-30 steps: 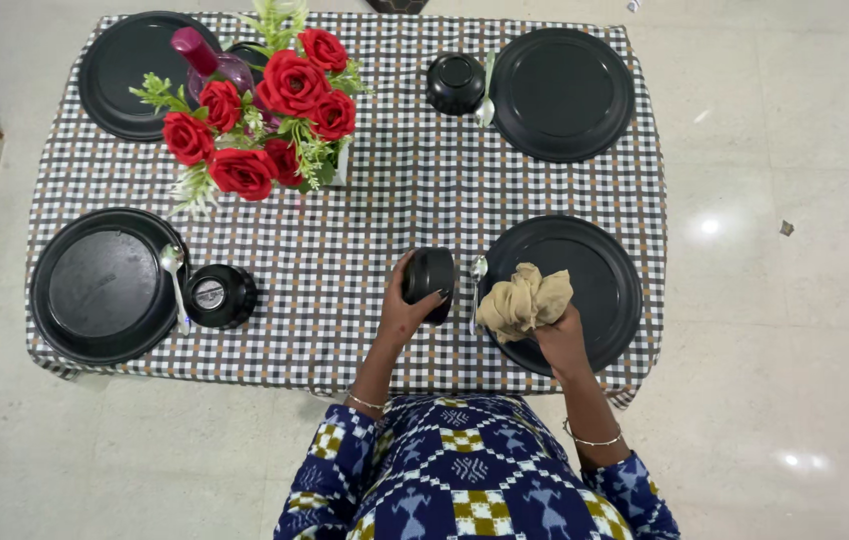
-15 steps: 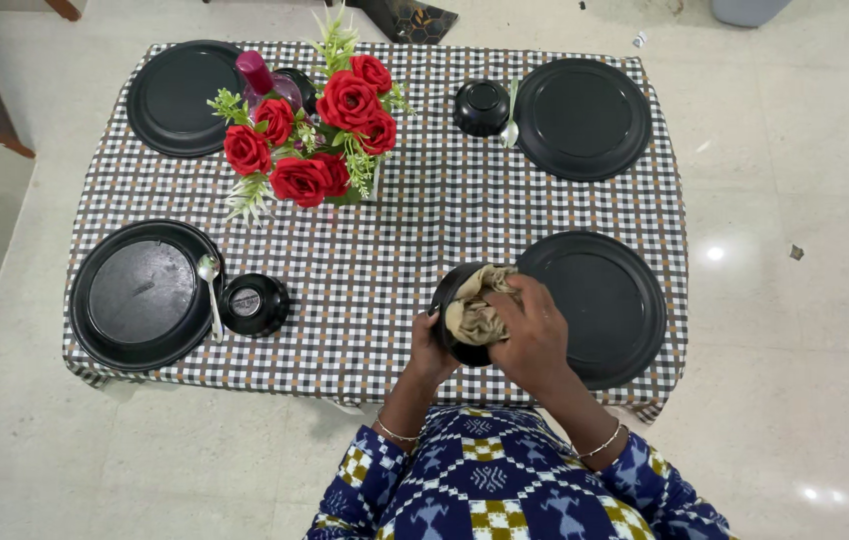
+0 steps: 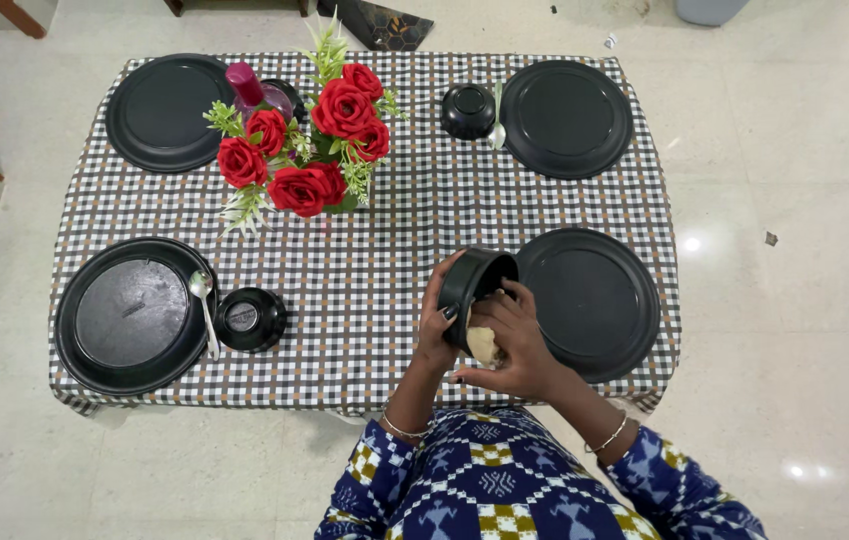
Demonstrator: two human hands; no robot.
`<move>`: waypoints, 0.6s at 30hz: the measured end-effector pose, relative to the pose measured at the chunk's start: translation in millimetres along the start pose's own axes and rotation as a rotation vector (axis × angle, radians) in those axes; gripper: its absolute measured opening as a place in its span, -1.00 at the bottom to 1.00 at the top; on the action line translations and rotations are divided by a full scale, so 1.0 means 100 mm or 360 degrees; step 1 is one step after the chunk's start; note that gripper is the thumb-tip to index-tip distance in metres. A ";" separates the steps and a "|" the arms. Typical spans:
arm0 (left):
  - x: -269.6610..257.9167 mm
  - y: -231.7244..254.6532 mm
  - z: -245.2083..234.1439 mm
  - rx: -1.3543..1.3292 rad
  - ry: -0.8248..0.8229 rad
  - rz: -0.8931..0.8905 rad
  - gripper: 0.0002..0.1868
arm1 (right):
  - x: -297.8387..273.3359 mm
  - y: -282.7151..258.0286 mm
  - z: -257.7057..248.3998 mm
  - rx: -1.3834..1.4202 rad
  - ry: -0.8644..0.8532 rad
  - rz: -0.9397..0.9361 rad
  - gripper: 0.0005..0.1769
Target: The person cleans black plates and bowls with a cloth while standing at a dining table.
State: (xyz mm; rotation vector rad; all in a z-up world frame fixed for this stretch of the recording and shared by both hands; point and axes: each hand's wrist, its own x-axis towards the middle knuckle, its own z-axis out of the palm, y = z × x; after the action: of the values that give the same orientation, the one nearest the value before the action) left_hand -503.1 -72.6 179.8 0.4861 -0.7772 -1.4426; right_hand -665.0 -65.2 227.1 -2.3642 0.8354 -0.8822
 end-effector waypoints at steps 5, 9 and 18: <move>-0.09 -0.19 -0.03 -0.0191 0.0277 -0.0348 0.03 | -0.05 0.38 -0.17 -0.0807 -0.0083 -0.0540 -0.42; -0.06 -0.13 -0.18 -0.0059 0.0073 -0.0249 0.00 | -0.09 0.46 -0.15 -0.1133 -0.0022 -0.0405 -0.47; -0.14 -0.11 -0.10 0.0649 0.0032 0.0072 0.00 | -0.11 -0.11 0.04 0.0361 0.0031 0.0394 0.30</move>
State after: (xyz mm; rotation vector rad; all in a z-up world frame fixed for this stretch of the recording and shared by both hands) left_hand -502.9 -61.8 163.3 0.7867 -1.0659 -1.2361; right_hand -665.0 -49.5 226.8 -2.0101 0.9571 -0.8497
